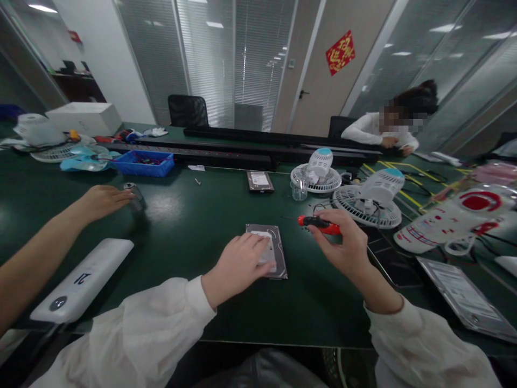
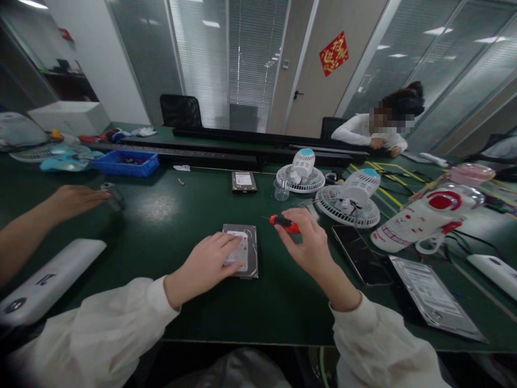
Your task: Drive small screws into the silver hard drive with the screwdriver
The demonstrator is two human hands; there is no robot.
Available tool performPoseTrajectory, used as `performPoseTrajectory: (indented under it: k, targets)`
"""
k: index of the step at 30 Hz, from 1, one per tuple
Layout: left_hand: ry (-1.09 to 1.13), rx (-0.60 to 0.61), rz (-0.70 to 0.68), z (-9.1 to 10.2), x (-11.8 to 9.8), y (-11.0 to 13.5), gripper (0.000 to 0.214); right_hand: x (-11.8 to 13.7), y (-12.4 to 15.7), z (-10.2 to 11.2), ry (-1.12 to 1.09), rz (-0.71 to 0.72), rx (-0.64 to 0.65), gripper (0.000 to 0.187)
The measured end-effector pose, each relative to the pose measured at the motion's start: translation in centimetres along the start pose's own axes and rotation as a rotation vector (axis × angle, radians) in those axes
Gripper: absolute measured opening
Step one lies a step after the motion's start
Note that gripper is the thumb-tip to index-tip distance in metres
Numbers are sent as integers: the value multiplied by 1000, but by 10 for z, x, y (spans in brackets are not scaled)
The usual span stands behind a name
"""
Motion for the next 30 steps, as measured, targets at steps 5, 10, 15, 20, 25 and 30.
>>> performPoseTrajectory:
  k: [5, 10, 15, 20, 25, 30]
  targets:
    - [-97, 84, 257, 33, 53, -32, 32, -8, 22, -1, 25, -32, -44, 37]
    - [-170, 318, 192, 25, 73, -58, 25, -17, 25, 1, 55, -73, -24, 35]
    - [-227, 351, 128, 19, 70, -68, 25, -20, 29, 7, 55, -91, -37, 34]
    - [-237, 404, 134, 22, 68, -71, 24, -17, 27, 11, 3, -89, -49, 35]
    - [-242, 434, 113, 22, 68, -77, 22, -14, 26, 10, -22, -80, -31, 34]
    - [-256, 445, 77, 22, 65, -84, 24, -13, 26, 10, -32, -85, -30, 32]
Point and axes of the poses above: each hand's wrist, its own y-axis away from the middle knuckle, its own z-axis out of the back of the hand, x = y × z, the point moved 6 cm from there along -y, towards the middle knuckle, and after that the axes turned 1 degree about -y, right-handed, at the moved point
